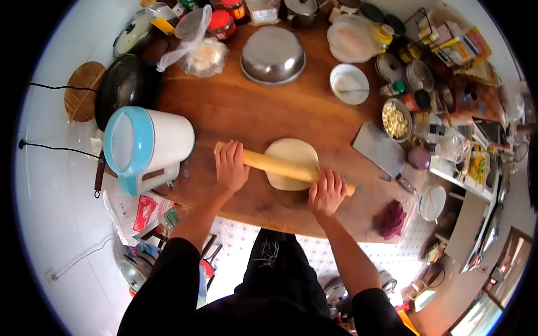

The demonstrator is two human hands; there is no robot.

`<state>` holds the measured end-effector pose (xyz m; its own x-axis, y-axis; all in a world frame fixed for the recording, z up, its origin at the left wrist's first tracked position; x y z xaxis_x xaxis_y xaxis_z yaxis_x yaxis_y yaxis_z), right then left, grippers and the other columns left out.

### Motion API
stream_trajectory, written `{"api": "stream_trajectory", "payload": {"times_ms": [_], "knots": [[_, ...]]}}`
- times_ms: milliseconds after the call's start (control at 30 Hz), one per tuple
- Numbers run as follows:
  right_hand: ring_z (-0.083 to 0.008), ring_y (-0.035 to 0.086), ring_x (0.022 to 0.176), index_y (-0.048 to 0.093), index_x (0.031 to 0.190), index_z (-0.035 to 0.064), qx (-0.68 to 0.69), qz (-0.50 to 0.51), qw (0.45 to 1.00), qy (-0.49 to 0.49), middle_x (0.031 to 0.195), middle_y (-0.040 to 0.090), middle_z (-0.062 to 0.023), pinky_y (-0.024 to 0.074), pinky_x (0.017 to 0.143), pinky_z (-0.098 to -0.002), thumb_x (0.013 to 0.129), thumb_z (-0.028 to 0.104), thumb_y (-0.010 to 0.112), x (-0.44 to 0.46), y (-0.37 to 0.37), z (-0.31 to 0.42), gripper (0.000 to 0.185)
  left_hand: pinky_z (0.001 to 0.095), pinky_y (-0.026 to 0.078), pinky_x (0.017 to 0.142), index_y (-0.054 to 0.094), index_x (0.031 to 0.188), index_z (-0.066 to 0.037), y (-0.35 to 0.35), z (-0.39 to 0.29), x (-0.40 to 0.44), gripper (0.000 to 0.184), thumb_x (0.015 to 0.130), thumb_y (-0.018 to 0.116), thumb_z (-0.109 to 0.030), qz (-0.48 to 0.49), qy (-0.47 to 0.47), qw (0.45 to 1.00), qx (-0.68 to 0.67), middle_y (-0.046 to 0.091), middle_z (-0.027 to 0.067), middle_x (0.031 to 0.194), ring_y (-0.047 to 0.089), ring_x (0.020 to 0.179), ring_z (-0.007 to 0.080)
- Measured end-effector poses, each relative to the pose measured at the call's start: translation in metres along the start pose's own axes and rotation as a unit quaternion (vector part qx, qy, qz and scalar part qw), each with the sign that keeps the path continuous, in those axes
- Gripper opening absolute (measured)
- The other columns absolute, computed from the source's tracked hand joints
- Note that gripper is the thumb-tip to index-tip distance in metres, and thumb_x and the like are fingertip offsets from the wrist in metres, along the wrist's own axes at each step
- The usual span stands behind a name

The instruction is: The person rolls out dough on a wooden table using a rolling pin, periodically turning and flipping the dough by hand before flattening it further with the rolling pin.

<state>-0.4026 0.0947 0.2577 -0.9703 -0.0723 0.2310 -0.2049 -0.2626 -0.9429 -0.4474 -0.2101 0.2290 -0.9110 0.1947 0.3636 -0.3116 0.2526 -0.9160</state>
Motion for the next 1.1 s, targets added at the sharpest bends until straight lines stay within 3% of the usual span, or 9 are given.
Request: {"api": "stream_trajectory", "payload": {"times_ms": [67, 200, 267, 533, 633, 767, 833, 1033, 1100], "knots": [[-0.0327, 0.054, 0.127, 0.064, 0.131, 0.0090, 0.016, 0.007, 1.000, -0.001, 0.135, 0.062, -0.0098, 0.0351, 0.111, -0.0520, 0.095, 0.031, 0.056, 0.002, -0.005, -0.003, 0.043, 0.0594, 0.034, 0.118, 0.054, 0.138, 0.002, -0.018, -0.007, 0.005, 0.070, 0.075, 0.078, -0.016, 0.028, 0.022, 0.999, -0.004, 0.057, 0.0170, 0.136, 0.051, 0.134, 0.0359], [-0.0303, 0.060, 0.095, 0.067, 0.099, 0.0101, 0.007, -0.020, 1.000, -0.012, 0.100, 0.064, -0.0086, 0.0444, 0.090, -0.0461, 0.091, 0.024, 0.064, 0.038, -0.014, -0.010, 0.017, 0.0551, 0.036, 0.115, 0.058, 0.127, 0.000, -0.029, -0.007, 0.029, 0.058, 0.074, 0.077, -0.012, 0.053, 0.031, 0.998, -0.007, 0.060, 0.0161, 0.123, 0.055, 0.123, 0.0355], [-0.0303, 0.061, 0.092, 0.065, 0.091, 0.0100, -0.007, 0.096, 0.993, 0.065, 0.097, 0.065, -0.0088, 0.0451, 0.085, -0.0446, 0.094, 0.021, 0.062, 0.041, -0.004, -0.034, 0.012, 0.0516, 0.035, 0.113, 0.060, 0.126, -0.004, -0.020, -0.012, 0.023, 0.054, 0.074, 0.075, -0.012, 0.191, -0.009, 0.979, -0.070, 0.061, 0.0146, 0.123, 0.054, 0.125, 0.0336], [-0.0320, 0.060, 0.094, 0.063, 0.094, 0.0098, 0.007, -0.085, 0.996, 0.003, 0.100, 0.064, -0.0094, 0.0454, 0.087, -0.0467, 0.097, 0.023, 0.061, 0.026, -0.028, -0.037, 0.014, 0.0479, 0.034, 0.111, 0.066, 0.120, -0.010, -0.037, -0.037, 0.019, 0.034, 0.086, 0.064, -0.017, 0.060, -0.017, 0.984, -0.166, 0.067, 0.0062, 0.124, 0.057, 0.118, 0.0277], [-0.0325, 0.060, 0.094, 0.062, 0.095, 0.0100, -0.013, -0.063, 0.997, 0.045, 0.101, 0.063, -0.0106, 0.0466, 0.088, -0.0466, 0.095, 0.028, 0.062, 0.048, -0.024, -0.033, 0.018, 0.0471, 0.039, 0.104, 0.071, 0.102, -0.012, -0.022, -0.044, 0.037, 0.017, 0.092, 0.061, -0.021, -0.024, -0.114, 0.990, -0.076, 0.072, 0.0035, 0.104, 0.061, 0.105, 0.0280], [-0.0327, 0.061, 0.096, 0.063, 0.094, 0.0097, -0.046, -0.051, 0.991, 0.113, 0.100, 0.063, -0.0118, 0.0484, 0.084, -0.0472, 0.094, 0.032, 0.064, 0.128, 0.000, -0.054, 0.022, 0.0489, 0.043, 0.091, 0.068, 0.094, -0.013, 0.014, -0.031, 0.112, 0.011, 0.091, 0.062, -0.021, 0.002, -0.153, 0.988, -0.015, 0.069, 0.0033, 0.096, 0.062, 0.097, 0.0284], [-0.0325, 0.061, 0.096, 0.063, 0.095, 0.0098, -0.050, -0.042, 0.983, 0.169, 0.099, 0.063, -0.0121, 0.0487, 0.081, -0.0471, 0.093, 0.033, 0.064, 0.101, 0.002, -0.055, 0.023, 0.0493, 0.043, 0.084, 0.065, 0.085, -0.015, 0.021, -0.027, 0.120, 0.011, 0.093, 0.060, -0.022, -0.023, -0.159, 0.987, 0.017, 0.065, 0.0029, 0.089, 0.061, 0.091, 0.0293], [-0.0340, 0.063, 0.097, 0.062, 0.098, 0.0067, -0.029, 0.025, 0.993, 0.110, 0.096, 0.065, -0.0137, 0.0490, 0.081, -0.0501, 0.094, 0.034, 0.067, 0.081, -0.011, -0.041, 0.028, 0.0490, 0.044, 0.082, 0.065, 0.087, -0.012, 0.007, -0.036, 0.090, 0.014, 0.092, 0.059, -0.023, 0.111, -0.092, 0.989, 0.044, 0.065, 0.0077, 0.088, 0.062, 0.093, 0.0316], [-0.0341, 0.063, 0.096, 0.062, 0.097, 0.0069, -0.017, -0.001, 0.987, 0.157, 0.095, 0.065, -0.0129, 0.0486, 0.081, -0.0503, 0.095, 0.035, 0.067, 0.128, 0.002, -0.054, 0.028, 0.0499, 0.044, 0.082, 0.064, 0.087, -0.012, 0.027, -0.024, 0.120, 0.014, 0.092, 0.059, -0.024, 0.073, -0.104, 0.991, 0.049, 0.064, 0.0076, 0.087, 0.062, 0.092, 0.0316]]}}
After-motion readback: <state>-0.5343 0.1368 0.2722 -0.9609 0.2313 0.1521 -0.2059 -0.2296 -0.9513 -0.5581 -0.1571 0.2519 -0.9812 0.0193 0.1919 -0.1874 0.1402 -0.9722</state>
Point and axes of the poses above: each hand's wrist, its own x-axis towards the middle knuckle, its own y-axis out of the palm, z = x × y, the point moved 4 cm from there along x, towards the middle knuckle
